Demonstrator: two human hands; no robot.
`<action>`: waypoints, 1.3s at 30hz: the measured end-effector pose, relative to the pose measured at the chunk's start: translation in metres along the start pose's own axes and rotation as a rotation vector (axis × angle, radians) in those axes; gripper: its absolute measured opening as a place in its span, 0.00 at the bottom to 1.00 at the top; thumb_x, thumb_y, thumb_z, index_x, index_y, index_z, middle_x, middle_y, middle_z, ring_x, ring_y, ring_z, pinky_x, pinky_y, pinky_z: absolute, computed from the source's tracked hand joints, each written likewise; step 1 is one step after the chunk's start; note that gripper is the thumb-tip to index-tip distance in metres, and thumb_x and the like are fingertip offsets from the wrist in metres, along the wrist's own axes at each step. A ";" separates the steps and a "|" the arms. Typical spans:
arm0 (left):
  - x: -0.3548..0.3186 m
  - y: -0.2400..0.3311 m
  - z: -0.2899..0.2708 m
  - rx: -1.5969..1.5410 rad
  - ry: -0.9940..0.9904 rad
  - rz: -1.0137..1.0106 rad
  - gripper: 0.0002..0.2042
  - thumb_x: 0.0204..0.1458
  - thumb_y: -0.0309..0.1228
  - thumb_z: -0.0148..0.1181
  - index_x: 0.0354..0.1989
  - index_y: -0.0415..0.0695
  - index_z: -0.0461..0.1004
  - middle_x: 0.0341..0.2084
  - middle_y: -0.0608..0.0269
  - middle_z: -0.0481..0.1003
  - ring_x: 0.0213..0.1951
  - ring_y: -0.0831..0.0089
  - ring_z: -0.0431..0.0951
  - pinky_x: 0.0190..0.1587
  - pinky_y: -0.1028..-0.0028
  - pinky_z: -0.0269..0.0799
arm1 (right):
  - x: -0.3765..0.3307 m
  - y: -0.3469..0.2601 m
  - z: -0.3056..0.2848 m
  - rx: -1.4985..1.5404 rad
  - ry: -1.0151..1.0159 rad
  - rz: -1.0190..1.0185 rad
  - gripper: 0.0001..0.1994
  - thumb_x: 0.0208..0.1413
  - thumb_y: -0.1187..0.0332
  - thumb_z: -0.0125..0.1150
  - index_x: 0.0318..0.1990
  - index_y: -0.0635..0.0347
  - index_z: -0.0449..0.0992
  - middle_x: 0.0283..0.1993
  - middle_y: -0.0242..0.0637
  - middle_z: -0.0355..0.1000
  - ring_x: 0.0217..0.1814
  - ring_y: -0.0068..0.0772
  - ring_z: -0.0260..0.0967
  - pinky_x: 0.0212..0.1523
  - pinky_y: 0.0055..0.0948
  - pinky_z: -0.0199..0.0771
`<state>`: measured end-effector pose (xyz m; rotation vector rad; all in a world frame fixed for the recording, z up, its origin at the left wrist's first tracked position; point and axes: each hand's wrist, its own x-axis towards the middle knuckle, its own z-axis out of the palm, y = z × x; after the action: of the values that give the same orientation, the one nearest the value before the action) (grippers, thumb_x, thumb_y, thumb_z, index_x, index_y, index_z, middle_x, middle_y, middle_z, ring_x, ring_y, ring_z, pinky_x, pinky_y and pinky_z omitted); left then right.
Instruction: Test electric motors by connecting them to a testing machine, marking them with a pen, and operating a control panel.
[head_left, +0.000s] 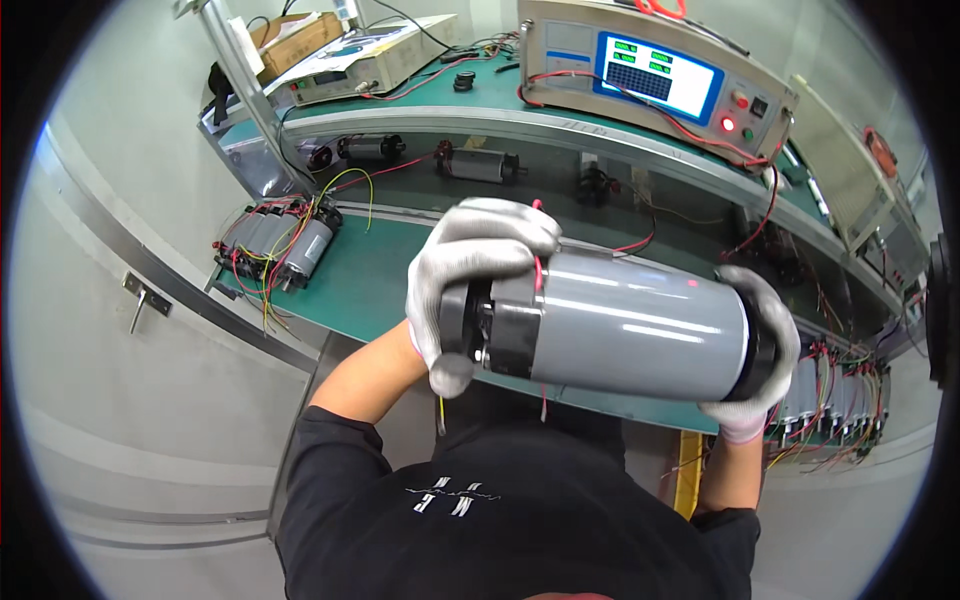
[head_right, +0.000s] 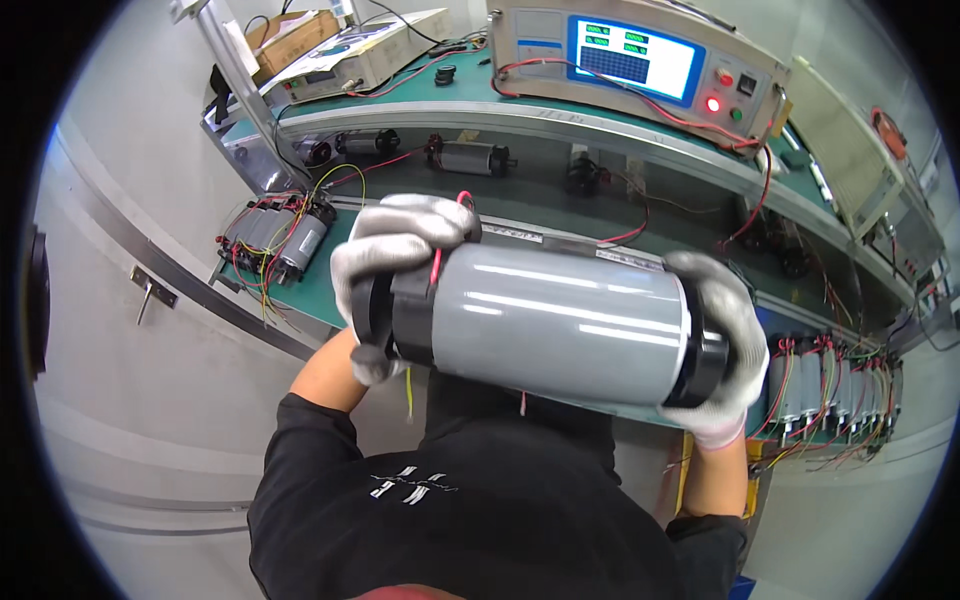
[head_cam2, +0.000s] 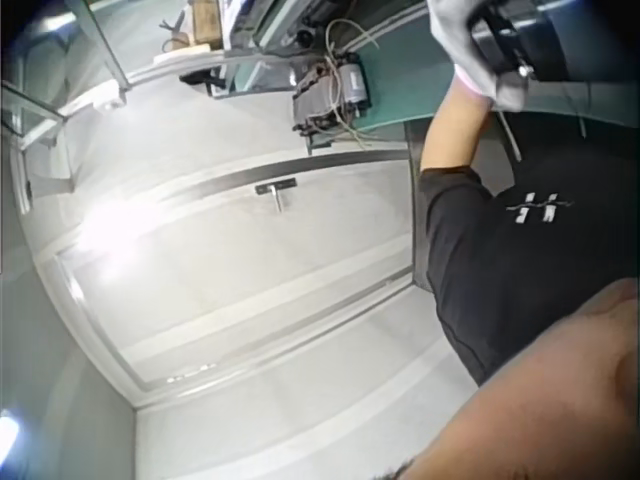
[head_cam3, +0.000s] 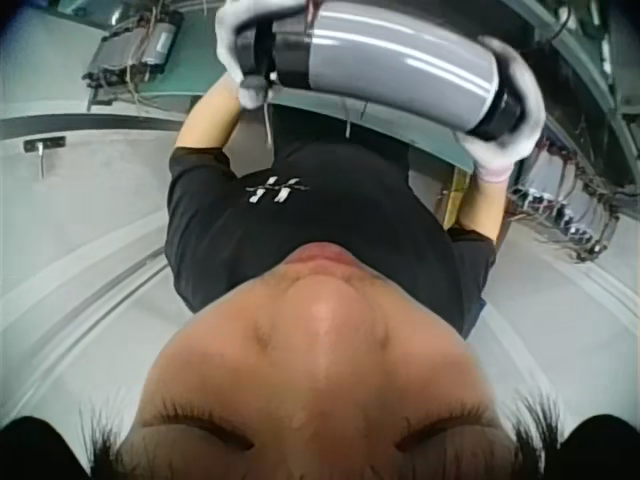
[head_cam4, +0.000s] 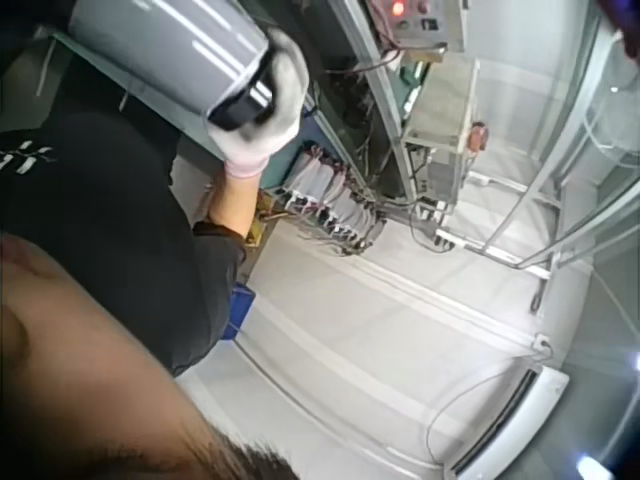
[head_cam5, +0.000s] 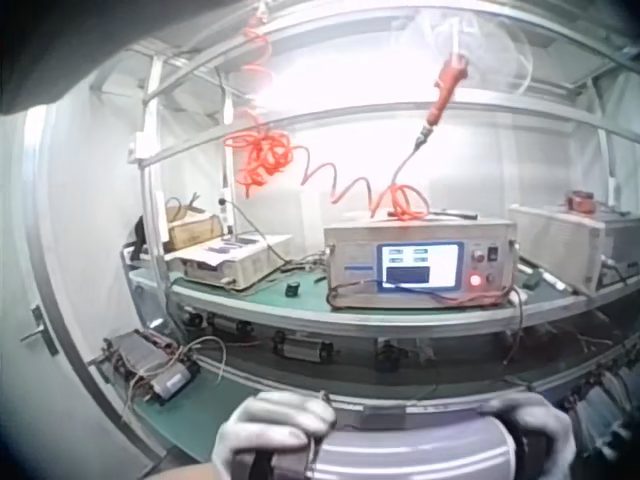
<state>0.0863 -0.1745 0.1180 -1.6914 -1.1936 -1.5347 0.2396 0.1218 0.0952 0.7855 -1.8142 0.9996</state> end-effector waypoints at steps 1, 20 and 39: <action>0.001 0.000 -0.003 -0.023 -0.040 0.117 0.37 0.62 0.67 0.56 0.55 0.39 0.70 0.46 0.44 0.77 0.52 0.46 0.79 0.51 0.47 0.80 | 0.000 -0.001 0.001 -0.020 -0.026 -0.011 0.41 0.48 0.53 0.80 0.67 0.64 0.70 0.61 0.60 0.75 0.63 0.54 0.77 0.65 0.45 0.77; -0.091 0.059 0.021 -0.261 0.166 -0.323 0.27 0.63 0.50 0.66 0.57 0.41 0.68 0.44 0.49 0.74 0.49 0.47 0.79 0.50 0.47 0.80 | -0.026 -0.025 0.048 0.321 0.161 0.116 0.28 0.51 0.54 0.78 0.58 0.55 0.80 0.53 0.55 0.78 0.49 0.58 0.80 0.50 0.56 0.83; -0.150 -0.147 0.019 0.599 -0.113 -0.616 0.17 0.68 0.38 0.55 0.56 0.39 0.79 0.52 0.49 0.81 0.57 0.59 0.80 0.62 0.63 0.72 | -0.097 0.094 0.100 -0.078 -0.328 0.721 0.24 0.62 0.60 0.72 0.59 0.69 0.78 0.42 0.48 0.82 0.42 0.42 0.83 0.47 0.36 0.83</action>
<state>-0.0262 -0.1283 -0.0546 -1.0661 -2.1153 -1.2002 0.1608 0.0885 -0.0492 0.2349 -2.4883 1.2835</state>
